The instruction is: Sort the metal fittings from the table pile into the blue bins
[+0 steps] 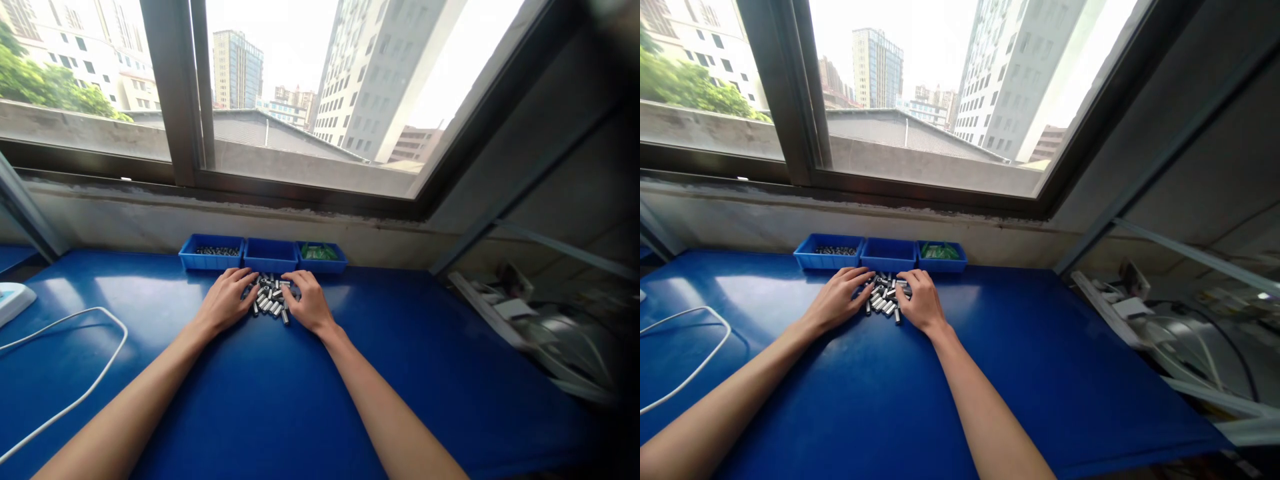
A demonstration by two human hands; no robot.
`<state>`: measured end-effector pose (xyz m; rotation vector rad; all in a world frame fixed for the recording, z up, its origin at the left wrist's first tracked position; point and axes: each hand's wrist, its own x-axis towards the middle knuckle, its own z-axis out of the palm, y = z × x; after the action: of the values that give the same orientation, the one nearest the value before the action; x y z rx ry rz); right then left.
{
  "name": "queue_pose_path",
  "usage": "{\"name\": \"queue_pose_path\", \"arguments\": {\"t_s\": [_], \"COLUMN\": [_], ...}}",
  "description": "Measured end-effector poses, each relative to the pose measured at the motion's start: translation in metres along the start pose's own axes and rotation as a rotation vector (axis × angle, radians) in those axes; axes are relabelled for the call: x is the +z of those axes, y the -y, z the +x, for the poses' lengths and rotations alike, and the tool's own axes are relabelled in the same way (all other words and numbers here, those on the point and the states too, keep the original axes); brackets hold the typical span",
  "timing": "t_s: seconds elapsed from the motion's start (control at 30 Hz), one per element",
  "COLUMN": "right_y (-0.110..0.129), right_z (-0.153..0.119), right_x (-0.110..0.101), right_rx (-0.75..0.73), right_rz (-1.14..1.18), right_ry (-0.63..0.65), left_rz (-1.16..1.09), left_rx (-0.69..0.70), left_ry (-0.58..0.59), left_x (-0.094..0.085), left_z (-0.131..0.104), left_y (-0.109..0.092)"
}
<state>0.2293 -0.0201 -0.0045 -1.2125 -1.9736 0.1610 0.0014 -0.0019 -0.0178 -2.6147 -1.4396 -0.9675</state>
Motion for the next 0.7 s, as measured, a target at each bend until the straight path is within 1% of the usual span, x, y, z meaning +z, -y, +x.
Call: {"name": "queue_pose_path", "arguments": {"t_s": [0.07, 0.17, 0.23, 0.37, 0.43, 0.53, 0.6, 0.67, 0.7], "right_y": [0.003, 0.005, 0.003, -0.001, -0.003, -0.004, -0.006, -0.008, -0.009], "right_z": [-0.002, -0.003, -0.003, -0.001, 0.000, 0.000, 0.001, 0.001, 0.001], "right_x": [-0.003, -0.003, -0.001, 0.003, 0.003, 0.001, 0.001, 0.000, 0.000], "right_rx": [-0.042, -0.104, -0.117, -0.119, -0.129, -0.112, -0.070, -0.035, -0.028], "right_rz": [0.016, 0.053, 0.060, 0.047, 0.022, -0.013, -0.018, -0.011, -0.007], "right_ry": [0.028, 0.118, 0.147, 0.134, 0.112, 0.015, -0.070, -0.132, -0.148], "left_rz": [0.009, -0.008, -0.027, -0.064, -0.059, -0.001, 0.084, 0.186, 0.226], "left_rx": [0.028, 0.081, 0.093, 0.079, 0.072, 0.016, -0.040, -0.092, -0.112], "left_ry": [0.045, 0.083, 0.082, 0.045, -0.011, -0.170, -0.267, -0.315, -0.315], "left_x": [0.002, 0.003, 0.003, 0.003, 0.003, 0.000, -0.003, -0.009, -0.011], "left_z": [-0.001, -0.003, -0.003, -0.003, -0.001, 0.004, 0.007, 0.008, 0.007], "left_y": [0.000, 0.000, 0.000, -0.004, -0.007, -0.007, -0.001, 0.009, 0.014]}}
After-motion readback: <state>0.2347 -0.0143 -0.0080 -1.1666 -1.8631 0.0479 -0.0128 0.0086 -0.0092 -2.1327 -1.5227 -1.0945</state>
